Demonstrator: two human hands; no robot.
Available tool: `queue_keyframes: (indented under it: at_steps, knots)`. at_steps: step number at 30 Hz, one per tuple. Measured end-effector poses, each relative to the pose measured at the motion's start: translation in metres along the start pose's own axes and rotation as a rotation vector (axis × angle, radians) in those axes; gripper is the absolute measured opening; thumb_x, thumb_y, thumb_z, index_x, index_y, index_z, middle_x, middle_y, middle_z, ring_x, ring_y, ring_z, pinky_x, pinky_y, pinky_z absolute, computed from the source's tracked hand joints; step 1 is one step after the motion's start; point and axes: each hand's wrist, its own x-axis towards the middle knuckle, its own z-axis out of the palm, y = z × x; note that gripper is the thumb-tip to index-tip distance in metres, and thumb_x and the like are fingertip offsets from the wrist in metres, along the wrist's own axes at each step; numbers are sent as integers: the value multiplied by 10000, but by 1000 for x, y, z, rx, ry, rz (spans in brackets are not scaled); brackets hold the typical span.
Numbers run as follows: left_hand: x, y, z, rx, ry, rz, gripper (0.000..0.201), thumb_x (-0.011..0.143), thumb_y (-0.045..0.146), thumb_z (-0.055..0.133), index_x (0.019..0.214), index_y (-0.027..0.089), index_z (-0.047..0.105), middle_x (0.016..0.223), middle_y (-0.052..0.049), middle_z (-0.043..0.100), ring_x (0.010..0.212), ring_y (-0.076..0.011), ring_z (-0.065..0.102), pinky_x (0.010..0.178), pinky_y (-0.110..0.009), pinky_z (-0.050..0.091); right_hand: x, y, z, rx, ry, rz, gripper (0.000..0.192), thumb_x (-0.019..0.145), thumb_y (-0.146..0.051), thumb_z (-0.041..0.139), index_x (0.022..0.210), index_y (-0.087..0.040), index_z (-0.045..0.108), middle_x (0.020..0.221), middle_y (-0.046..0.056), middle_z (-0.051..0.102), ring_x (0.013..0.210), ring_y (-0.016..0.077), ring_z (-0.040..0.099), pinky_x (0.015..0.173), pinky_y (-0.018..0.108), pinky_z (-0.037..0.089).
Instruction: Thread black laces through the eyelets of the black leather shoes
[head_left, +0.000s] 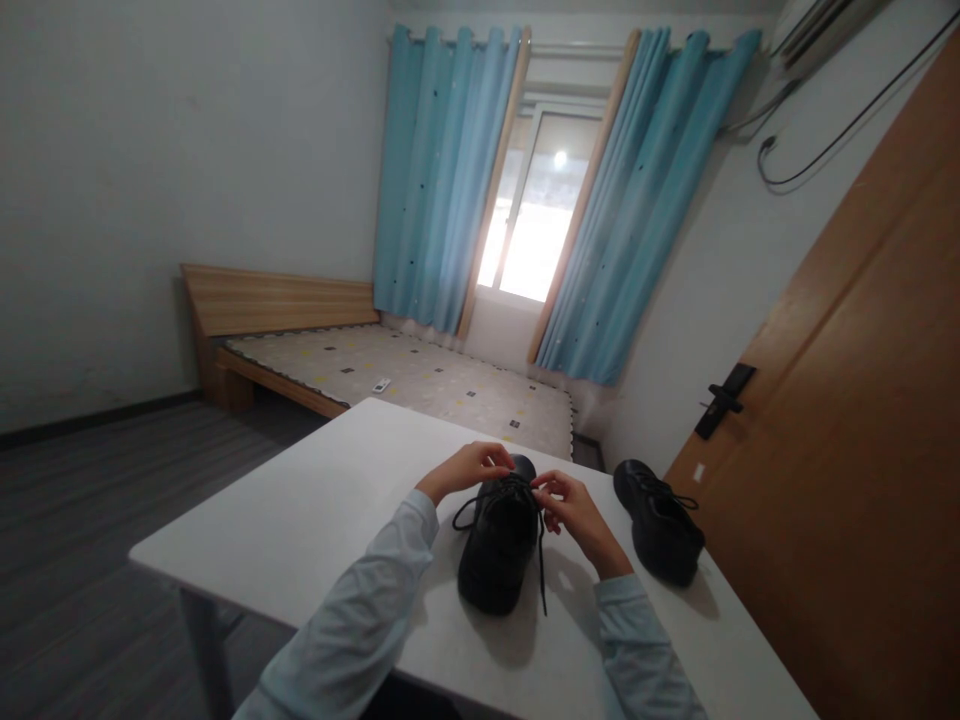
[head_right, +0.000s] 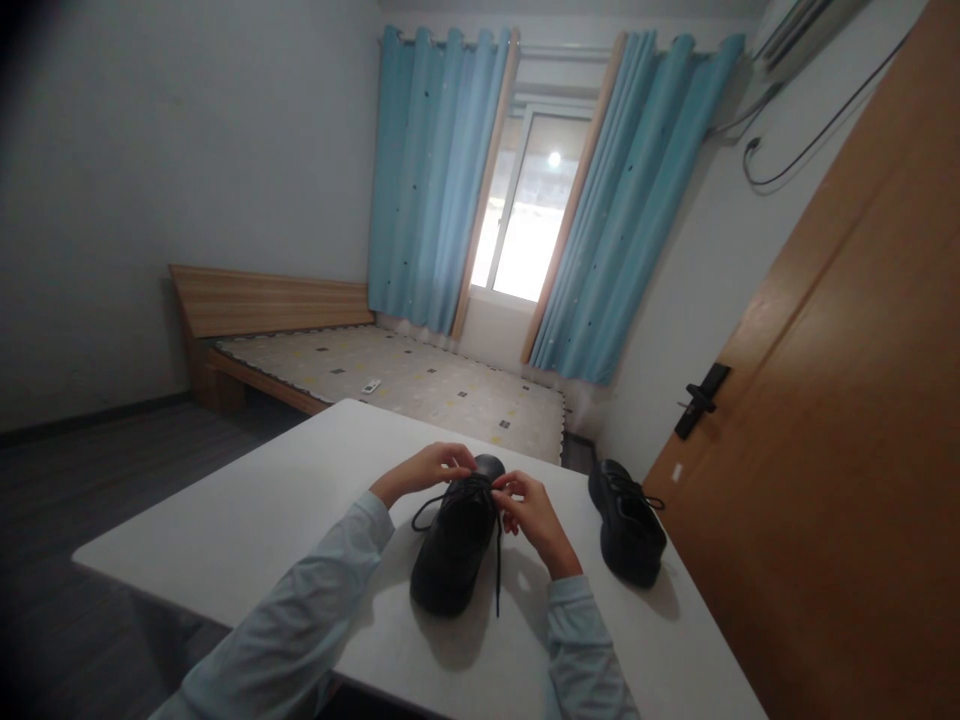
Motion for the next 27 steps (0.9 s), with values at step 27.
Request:
queue_keyframes:
  at_steps: [27]
  knots:
    - [-1,-13,0,128,28,64,418,681,319,697,1085,233,631,1140,-50,620,1022,-204,555,818,-271,438,9,17,6,-228,159,-152,303,754,-476,580,712,-178,546,756,34,513,629,151,512,391,220,409]
